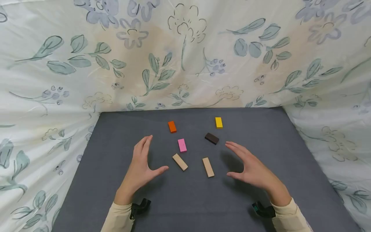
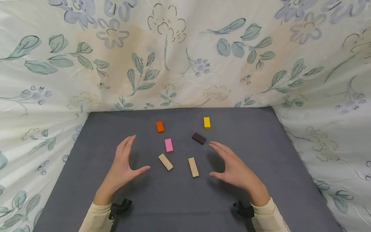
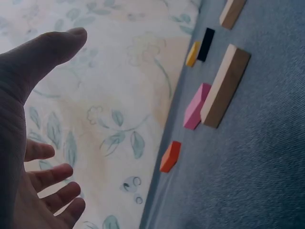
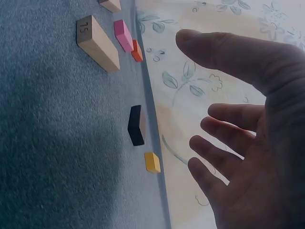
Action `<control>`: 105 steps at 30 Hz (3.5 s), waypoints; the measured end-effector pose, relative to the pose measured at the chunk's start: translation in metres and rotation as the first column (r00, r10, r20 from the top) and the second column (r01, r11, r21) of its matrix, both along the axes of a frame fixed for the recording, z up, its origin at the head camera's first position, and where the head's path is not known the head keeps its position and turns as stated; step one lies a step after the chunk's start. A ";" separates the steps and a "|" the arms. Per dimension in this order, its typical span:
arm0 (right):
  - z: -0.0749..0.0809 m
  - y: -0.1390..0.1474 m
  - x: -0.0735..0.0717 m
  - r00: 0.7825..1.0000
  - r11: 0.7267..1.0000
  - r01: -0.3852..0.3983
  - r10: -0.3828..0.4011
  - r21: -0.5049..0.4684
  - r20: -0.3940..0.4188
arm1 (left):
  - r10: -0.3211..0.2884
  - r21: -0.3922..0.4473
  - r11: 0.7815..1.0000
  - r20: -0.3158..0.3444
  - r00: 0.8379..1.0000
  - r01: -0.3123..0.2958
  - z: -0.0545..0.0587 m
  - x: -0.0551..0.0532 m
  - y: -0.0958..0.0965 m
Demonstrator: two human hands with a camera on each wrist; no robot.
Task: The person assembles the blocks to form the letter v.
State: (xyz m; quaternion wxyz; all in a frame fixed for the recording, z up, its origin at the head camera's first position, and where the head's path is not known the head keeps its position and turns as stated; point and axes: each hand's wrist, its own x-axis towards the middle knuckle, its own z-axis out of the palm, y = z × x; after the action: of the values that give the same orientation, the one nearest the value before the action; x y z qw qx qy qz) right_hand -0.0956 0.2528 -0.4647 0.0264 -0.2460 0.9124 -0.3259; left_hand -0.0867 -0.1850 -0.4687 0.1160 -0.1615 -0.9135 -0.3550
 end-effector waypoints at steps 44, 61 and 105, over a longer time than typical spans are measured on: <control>-0.017 -0.035 -0.007 0.987 0.994 -0.105 0.099 0.043 0.125 | 0.006 -0.036 0.999 0.175 0.985 0.000 -0.027 -0.005 0.030; -0.033 -0.040 -0.009 0.983 0.991 -0.131 0.124 0.040 0.138 | -0.008 -0.014 1.000 0.242 0.970 0.012 -0.041 -0.004 0.048; -0.045 -0.051 -0.017 0.988 0.988 -0.129 0.121 0.084 0.096 | -0.023 -0.076 0.996 0.216 0.976 0.040 -0.060 -0.011 0.078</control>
State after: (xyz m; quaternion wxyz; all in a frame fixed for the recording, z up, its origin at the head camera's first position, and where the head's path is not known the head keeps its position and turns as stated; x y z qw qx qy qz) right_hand -0.1128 0.2016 -0.5100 0.0990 -0.2863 0.9068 -0.2931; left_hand -0.0975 -0.1074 -0.5287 0.0044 -0.1412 -0.9314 -0.3355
